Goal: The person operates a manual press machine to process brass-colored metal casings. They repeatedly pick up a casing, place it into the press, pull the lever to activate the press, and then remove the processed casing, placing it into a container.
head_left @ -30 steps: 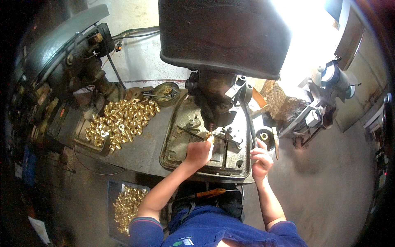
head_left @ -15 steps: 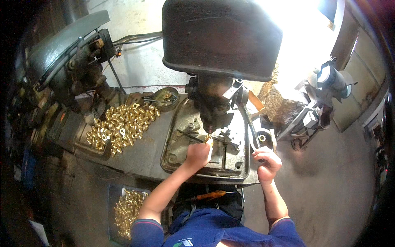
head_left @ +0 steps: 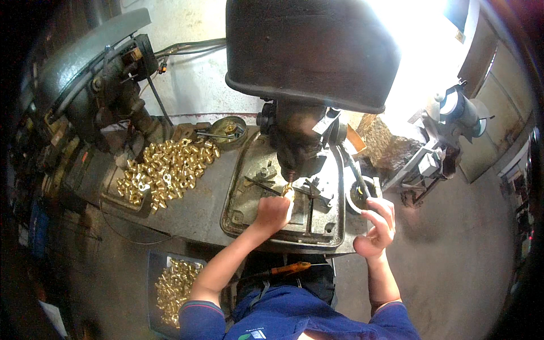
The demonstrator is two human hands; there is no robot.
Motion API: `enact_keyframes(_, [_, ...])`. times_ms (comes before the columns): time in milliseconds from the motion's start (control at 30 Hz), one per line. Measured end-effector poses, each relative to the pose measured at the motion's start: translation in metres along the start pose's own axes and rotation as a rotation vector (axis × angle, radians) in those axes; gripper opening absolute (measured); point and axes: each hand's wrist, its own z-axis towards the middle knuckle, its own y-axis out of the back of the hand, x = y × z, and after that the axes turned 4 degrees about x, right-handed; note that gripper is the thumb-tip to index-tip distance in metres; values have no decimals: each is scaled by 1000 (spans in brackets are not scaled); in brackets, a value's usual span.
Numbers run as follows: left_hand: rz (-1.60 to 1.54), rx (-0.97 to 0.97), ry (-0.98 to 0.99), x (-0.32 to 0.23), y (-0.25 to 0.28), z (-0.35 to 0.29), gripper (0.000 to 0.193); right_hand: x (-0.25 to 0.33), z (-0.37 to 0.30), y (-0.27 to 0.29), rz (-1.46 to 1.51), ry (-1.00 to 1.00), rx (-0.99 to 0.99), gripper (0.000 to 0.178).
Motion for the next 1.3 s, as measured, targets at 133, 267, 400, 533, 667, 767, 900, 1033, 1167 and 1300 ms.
enact_keyframes(133, [-24,81,33,-1,2,2,12,2,6,-2,14,48,-94,43])
enact_keyframes(267, [2,48,-2,1,3,1,11,-1,13,-5,-31,93,-144,40])
enact_keyframes(400, [-8,92,20,2,6,4,10,-16,26,-11,-97,200,-173,45])
enact_keyframes(533, [5,156,63,3,4,7,9,-28,41,-10,-142,268,-180,41])
enact_keyframes(667, [13,197,73,5,2,9,14,-31,61,-7,-153,324,-206,38])
enact_keyframes(767, [10,264,101,14,-15,3,23,-34,82,-2,-172,357,-203,36])
enact_keyframes(900, [6,255,83,16,-24,2,23,-49,118,2,-54,427,-245,35])
enact_keyframes(1033, [-47,333,34,15,-9,15,20,-74,162,-1,152,396,-311,31])
enact_keyframes(1167, [-12,337,150,8,-6,25,12,-100,199,-3,97,11,-128,32])
enact_keyframes(1300, [-113,224,125,10,-7,23,17,-97,193,6,431,-282,-84,56])
